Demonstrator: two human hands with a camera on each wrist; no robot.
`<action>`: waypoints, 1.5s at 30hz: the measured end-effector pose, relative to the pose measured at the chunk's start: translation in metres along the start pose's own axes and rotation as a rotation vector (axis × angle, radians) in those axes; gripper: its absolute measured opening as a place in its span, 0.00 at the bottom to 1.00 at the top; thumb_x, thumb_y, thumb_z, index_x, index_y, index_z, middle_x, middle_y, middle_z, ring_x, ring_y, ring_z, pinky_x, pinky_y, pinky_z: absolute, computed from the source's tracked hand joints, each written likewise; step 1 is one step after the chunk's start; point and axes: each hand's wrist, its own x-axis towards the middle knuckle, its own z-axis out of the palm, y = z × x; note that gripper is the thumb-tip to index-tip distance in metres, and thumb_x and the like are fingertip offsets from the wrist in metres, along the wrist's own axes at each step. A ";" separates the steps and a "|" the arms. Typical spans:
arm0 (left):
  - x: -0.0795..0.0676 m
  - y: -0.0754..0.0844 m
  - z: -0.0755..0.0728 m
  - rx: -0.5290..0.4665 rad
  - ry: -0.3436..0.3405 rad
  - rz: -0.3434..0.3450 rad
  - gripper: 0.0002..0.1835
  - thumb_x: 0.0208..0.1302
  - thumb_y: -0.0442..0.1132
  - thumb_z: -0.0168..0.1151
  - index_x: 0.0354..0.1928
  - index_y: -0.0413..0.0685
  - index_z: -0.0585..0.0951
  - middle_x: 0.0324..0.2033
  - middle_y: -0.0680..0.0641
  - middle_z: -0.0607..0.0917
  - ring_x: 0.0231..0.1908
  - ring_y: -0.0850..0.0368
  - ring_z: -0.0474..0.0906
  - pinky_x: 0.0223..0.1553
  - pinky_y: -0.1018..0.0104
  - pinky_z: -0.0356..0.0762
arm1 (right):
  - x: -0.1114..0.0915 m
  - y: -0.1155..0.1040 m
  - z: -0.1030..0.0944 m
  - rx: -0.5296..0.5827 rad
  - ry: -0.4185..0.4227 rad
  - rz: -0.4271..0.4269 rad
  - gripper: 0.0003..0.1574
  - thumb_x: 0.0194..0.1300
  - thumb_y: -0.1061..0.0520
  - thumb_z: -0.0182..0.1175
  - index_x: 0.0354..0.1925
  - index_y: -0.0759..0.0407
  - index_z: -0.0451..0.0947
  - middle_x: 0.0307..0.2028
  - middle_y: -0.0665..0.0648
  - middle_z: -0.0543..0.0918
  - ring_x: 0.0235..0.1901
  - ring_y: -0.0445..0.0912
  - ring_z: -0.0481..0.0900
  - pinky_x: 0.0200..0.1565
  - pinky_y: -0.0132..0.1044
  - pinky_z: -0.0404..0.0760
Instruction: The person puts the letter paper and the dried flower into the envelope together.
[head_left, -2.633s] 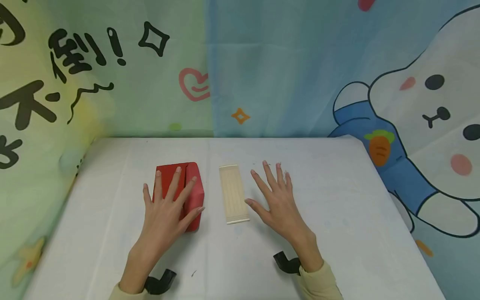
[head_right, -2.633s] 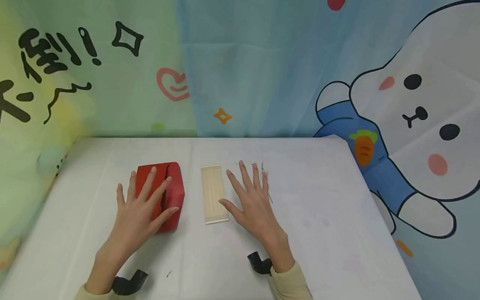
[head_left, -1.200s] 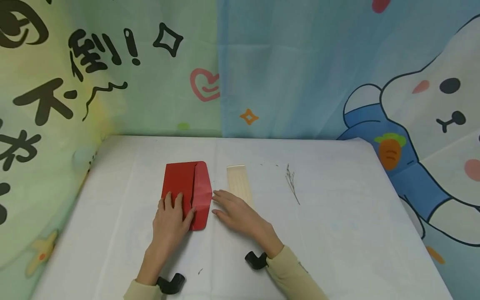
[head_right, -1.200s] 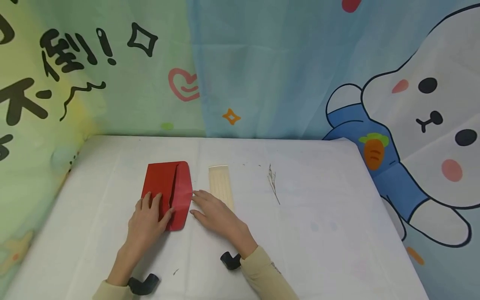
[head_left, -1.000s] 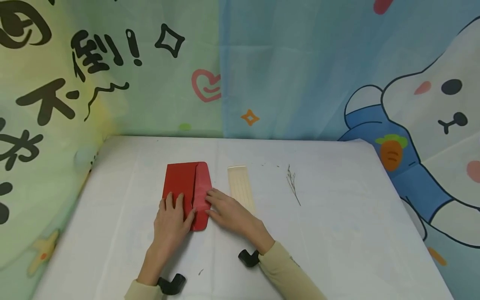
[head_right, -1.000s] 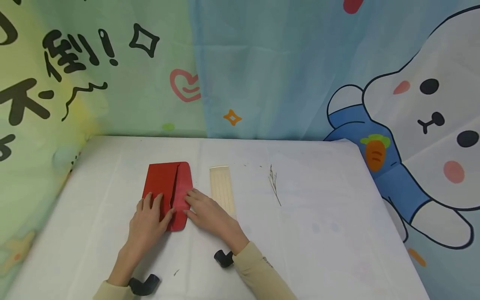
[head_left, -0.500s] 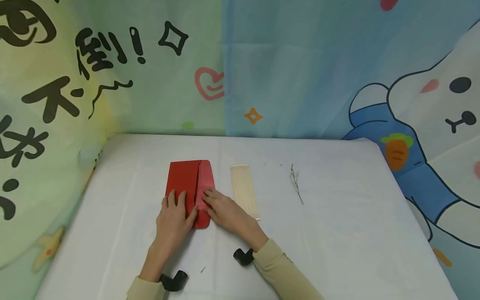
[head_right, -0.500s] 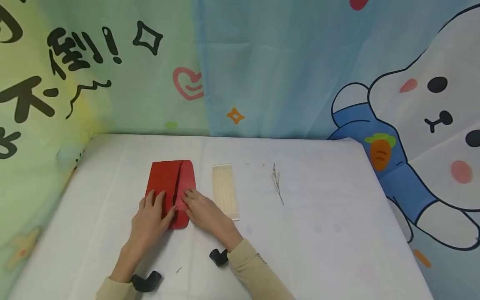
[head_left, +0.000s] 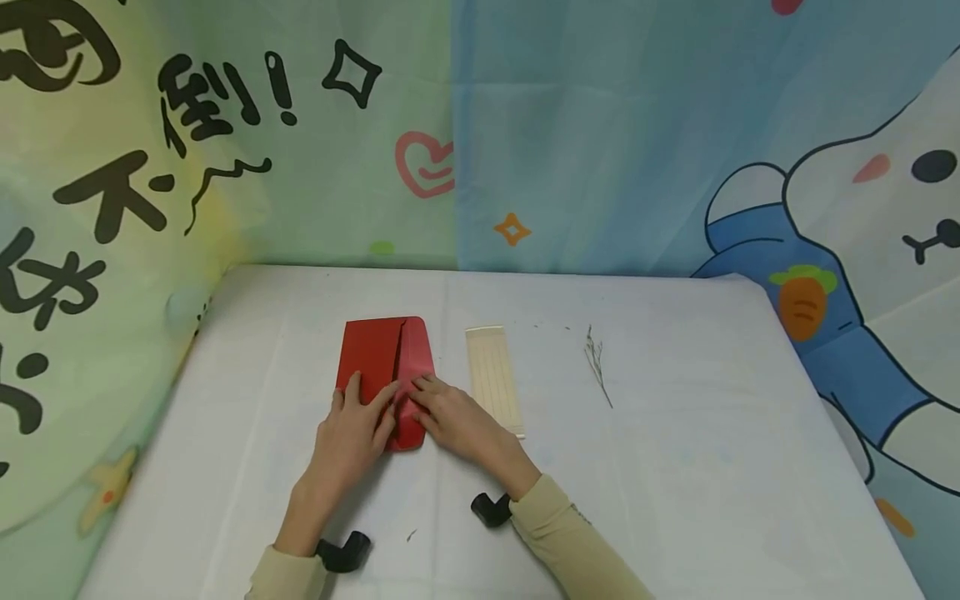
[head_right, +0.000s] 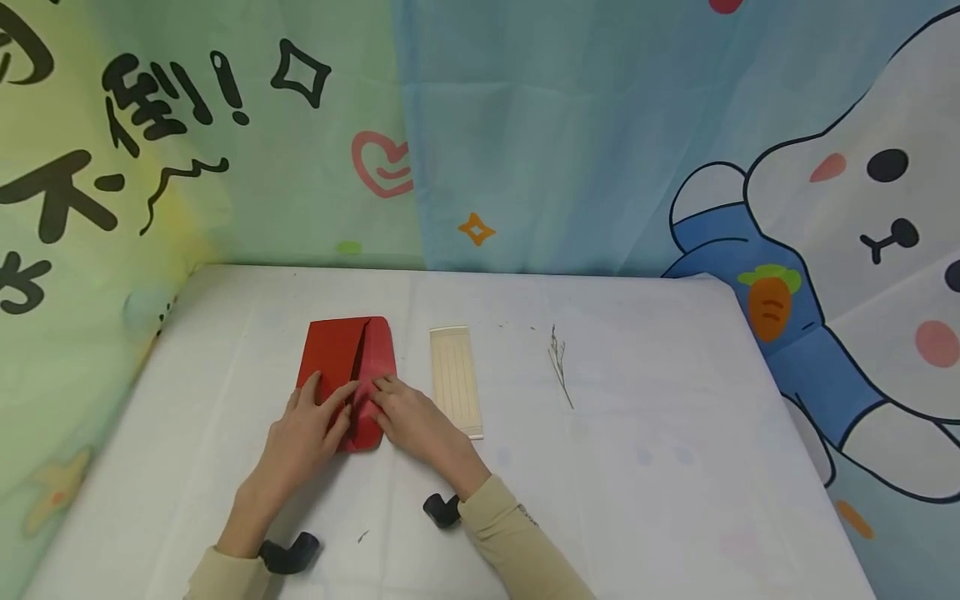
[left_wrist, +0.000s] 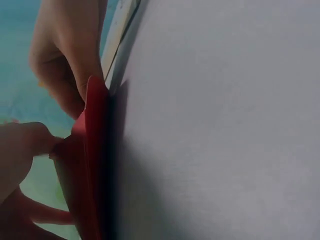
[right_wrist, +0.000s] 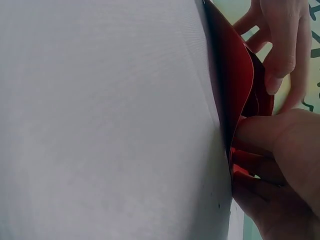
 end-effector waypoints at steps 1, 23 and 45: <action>0.001 0.000 -0.001 0.003 -0.012 0.006 0.23 0.67 0.47 0.59 0.63 0.59 0.75 0.64 0.28 0.66 0.59 0.23 0.68 0.38 0.36 0.81 | 0.000 0.000 -0.001 0.001 0.000 0.003 0.27 0.70 0.53 0.57 0.63 0.63 0.73 0.66 0.62 0.72 0.69 0.54 0.67 0.64 0.43 0.72; 0.004 -0.012 -0.023 -0.154 -0.252 0.031 0.38 0.43 0.53 0.79 0.59 0.58 0.74 0.69 0.30 0.59 0.65 0.24 0.58 0.44 0.35 0.78 | 0.000 -0.008 -0.003 -0.008 -0.003 0.045 0.25 0.69 0.56 0.58 0.62 0.62 0.73 0.66 0.60 0.72 0.69 0.53 0.67 0.65 0.42 0.71; 0.004 -0.010 -0.024 -0.129 -0.234 0.049 0.38 0.40 0.54 0.80 0.57 0.59 0.74 0.68 0.30 0.61 0.61 0.24 0.63 0.43 0.35 0.78 | -0.047 0.033 -0.020 -0.018 0.440 0.499 0.35 0.58 0.47 0.69 0.56 0.67 0.73 0.42 0.65 0.75 0.37 0.55 0.75 0.33 0.45 0.77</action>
